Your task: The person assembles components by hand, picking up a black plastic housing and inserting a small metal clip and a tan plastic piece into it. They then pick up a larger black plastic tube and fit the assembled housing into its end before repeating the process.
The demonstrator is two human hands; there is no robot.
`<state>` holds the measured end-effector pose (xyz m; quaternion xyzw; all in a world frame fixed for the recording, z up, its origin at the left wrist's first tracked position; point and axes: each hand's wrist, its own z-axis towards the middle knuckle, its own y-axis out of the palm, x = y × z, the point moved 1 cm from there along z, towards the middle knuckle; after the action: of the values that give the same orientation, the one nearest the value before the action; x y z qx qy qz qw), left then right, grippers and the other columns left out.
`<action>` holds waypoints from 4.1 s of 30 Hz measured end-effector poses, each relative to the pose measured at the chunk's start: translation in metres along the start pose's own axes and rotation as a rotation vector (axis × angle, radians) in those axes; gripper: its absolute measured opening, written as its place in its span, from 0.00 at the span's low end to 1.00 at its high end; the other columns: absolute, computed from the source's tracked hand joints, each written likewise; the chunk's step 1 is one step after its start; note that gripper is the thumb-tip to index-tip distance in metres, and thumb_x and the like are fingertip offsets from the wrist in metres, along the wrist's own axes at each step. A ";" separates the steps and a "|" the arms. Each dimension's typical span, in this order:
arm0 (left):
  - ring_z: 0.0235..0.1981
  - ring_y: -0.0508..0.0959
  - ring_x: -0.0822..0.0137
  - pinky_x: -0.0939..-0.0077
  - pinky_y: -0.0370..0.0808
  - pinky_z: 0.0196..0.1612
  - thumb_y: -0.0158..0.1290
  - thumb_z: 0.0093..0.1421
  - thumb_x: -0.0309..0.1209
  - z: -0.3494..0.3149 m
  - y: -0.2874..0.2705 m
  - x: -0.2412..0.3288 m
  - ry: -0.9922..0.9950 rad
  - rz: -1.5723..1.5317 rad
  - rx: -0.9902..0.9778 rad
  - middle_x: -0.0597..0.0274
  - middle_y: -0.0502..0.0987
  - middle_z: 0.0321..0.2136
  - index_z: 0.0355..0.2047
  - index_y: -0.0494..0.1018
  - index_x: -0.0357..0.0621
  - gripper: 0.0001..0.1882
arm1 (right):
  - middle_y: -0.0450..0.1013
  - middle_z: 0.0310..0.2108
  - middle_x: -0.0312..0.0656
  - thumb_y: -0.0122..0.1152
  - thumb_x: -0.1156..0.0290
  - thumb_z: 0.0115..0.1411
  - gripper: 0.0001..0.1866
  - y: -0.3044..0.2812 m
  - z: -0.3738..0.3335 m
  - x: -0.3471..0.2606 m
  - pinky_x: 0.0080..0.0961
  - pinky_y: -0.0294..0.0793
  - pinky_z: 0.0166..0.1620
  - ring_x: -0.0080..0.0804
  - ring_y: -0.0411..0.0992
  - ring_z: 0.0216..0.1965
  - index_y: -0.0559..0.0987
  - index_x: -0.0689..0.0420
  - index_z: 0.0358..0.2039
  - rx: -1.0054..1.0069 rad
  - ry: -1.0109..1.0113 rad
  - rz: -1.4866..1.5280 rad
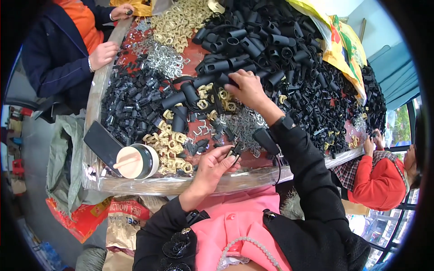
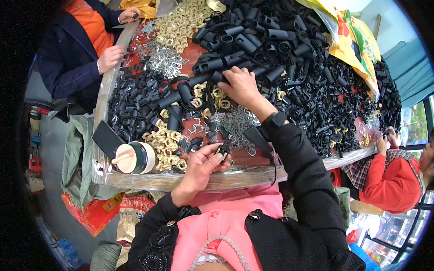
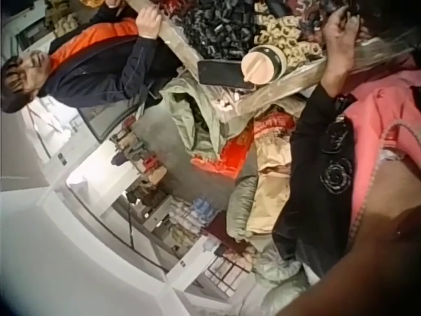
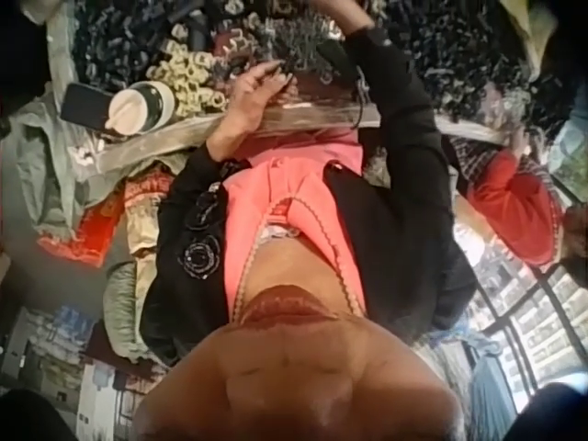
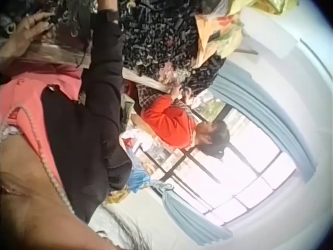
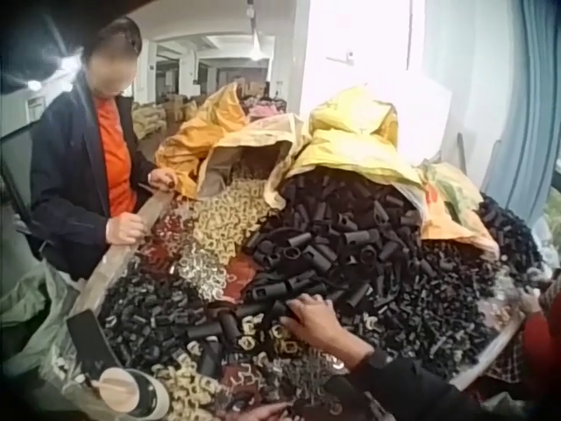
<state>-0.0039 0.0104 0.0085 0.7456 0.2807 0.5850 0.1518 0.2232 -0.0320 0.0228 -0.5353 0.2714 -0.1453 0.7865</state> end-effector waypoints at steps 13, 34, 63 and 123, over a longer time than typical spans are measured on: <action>0.26 0.74 0.73 0.86 0.73 0.29 0.49 0.55 0.26 0.000 -0.009 0.032 0.081 -0.296 0.138 0.57 0.74 0.32 0.42 0.64 0.36 0.14 | 0.65 0.31 0.39 0.59 0.65 0.44 0.14 -0.052 -0.047 -0.020 0.29 0.59 0.38 0.38 0.65 0.34 0.71 0.57 0.31 0.051 0.015 0.455; 0.23 0.71 0.76 0.88 0.69 0.23 0.50 0.54 0.26 0.011 -0.011 0.024 0.072 -0.371 0.210 0.55 0.74 0.31 0.41 0.65 0.36 0.14 | 0.66 0.34 0.40 0.59 0.71 0.44 0.20 -0.052 -0.062 -0.010 0.28 0.61 0.40 0.35 0.66 0.37 0.70 0.55 0.40 0.052 -0.096 0.150; 0.18 0.68 0.79 0.89 0.63 0.19 0.52 0.52 0.27 0.000 0.013 0.030 -0.024 -0.140 0.063 0.64 0.71 0.23 0.37 0.67 0.34 0.13 | 0.68 0.29 0.41 0.66 0.67 0.40 0.21 -0.087 -0.133 -0.044 0.20 0.66 0.33 0.30 0.67 0.30 0.73 0.63 0.35 -0.151 -0.074 0.666; 0.42 0.70 0.68 0.74 0.70 0.44 0.55 0.47 0.20 -0.003 0.040 -0.015 -0.106 -0.237 -0.125 0.55 0.64 0.46 0.56 0.44 0.35 0.40 | 0.62 0.46 0.46 0.49 0.42 0.48 0.41 -0.058 -0.179 -0.052 0.28 0.58 0.51 0.33 0.61 0.49 0.60 0.65 0.51 -0.221 0.054 1.539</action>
<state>0.0007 -0.0306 0.0194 0.7263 0.3215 0.5390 0.2806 0.0801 -0.1641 0.0406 -0.2679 0.5988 0.4565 0.6011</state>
